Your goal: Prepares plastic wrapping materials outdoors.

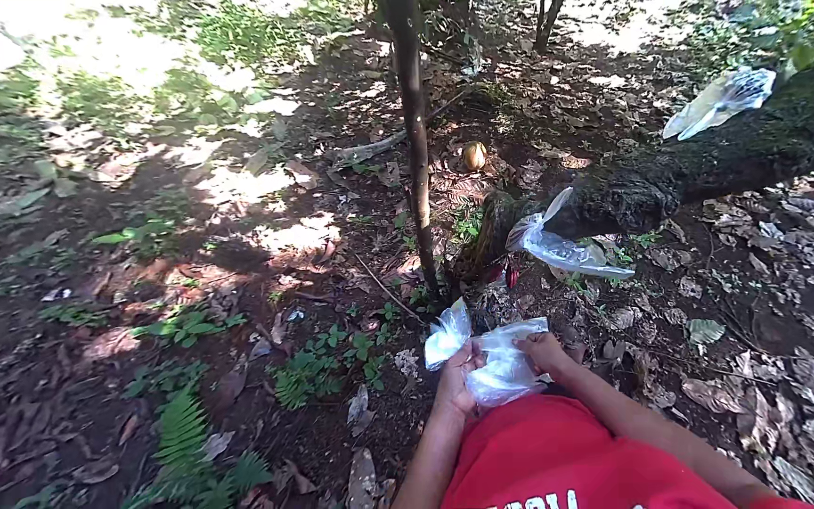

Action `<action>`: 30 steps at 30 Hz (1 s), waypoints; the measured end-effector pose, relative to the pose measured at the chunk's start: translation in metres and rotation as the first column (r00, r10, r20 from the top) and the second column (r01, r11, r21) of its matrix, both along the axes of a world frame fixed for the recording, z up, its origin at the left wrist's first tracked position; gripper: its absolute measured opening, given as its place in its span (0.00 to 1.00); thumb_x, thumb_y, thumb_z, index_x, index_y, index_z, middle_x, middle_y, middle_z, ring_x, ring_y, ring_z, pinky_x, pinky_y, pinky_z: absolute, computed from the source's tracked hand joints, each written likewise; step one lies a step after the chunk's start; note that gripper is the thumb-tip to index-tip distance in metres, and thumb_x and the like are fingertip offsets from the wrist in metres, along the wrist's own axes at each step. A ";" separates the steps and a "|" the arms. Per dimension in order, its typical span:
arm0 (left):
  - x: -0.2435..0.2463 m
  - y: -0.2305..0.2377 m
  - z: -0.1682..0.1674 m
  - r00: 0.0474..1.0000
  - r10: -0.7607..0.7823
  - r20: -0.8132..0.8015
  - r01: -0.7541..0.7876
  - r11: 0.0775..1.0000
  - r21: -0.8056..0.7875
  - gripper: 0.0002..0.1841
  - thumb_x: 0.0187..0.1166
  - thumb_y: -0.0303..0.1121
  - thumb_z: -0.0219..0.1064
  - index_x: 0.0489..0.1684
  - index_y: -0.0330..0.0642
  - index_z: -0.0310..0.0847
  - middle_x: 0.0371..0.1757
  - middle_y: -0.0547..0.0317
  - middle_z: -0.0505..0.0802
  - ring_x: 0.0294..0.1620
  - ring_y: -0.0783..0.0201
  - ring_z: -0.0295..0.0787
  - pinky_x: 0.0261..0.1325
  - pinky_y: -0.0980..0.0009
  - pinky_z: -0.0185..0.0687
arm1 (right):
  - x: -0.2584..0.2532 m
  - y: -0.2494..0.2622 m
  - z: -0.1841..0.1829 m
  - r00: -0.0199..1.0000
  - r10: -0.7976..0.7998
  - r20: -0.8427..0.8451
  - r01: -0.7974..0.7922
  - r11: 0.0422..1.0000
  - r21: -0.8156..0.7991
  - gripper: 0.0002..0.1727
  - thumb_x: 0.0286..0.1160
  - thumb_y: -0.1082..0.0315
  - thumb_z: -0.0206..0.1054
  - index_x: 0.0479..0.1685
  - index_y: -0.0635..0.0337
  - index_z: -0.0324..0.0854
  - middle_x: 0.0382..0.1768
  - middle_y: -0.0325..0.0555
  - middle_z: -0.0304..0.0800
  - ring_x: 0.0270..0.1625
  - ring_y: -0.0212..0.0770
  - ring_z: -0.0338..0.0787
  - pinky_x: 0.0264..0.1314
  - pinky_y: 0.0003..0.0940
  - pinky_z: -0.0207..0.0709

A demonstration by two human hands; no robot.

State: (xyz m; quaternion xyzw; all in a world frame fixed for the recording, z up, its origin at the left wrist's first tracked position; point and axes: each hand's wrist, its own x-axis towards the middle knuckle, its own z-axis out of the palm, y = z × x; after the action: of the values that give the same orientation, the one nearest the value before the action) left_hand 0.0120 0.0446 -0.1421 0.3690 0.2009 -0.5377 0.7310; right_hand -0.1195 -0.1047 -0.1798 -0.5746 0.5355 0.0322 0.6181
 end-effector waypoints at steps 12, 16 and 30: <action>-0.022 -0.077 -0.053 0.772 -0.464 0.435 0.212 0.832 0.512 0.23 0.72 0.20 0.70 0.66 0.25 0.72 0.40 0.47 0.87 0.33 0.63 0.83 0.41 0.66 0.83 | 0.034 -0.128 -0.010 0.942 0.264 -0.206 -0.272 0.962 -0.009 0.14 0.81 0.72 0.63 0.61 0.69 0.75 0.42 0.54 0.81 0.36 0.42 0.81 0.41 0.39 0.78; -0.009 -0.105 -0.071 0.925 -0.267 0.271 0.087 0.842 0.532 0.18 0.70 0.18 0.68 0.59 0.29 0.73 0.34 0.50 0.84 0.29 0.61 0.81 0.36 0.64 0.82 | 0.065 -0.129 0.018 0.876 0.454 -0.165 -0.470 0.879 -0.077 0.21 0.82 0.81 0.57 0.73 0.78 0.68 0.65 0.72 0.79 0.61 0.57 0.84 0.66 0.50 0.78; -0.010 -0.112 -0.031 0.969 0.245 0.032 -0.247 0.963 0.106 0.13 0.77 0.20 0.49 0.22 0.44 0.71 0.13 0.64 0.78 0.15 0.69 0.77 0.27 0.72 0.81 | 0.046 -0.159 0.016 0.645 0.758 -0.096 -0.733 0.578 -0.358 0.24 0.90 0.73 0.46 0.80 0.79 0.66 0.79 0.71 0.72 0.83 0.50 0.72 0.85 0.33 0.60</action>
State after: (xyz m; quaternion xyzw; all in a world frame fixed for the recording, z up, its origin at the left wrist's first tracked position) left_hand 0.0024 -0.0679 -0.1732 0.3856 0.2672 -0.4274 0.7728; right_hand -0.0740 -0.2632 -0.1635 -0.8509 0.2193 0.1694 0.4464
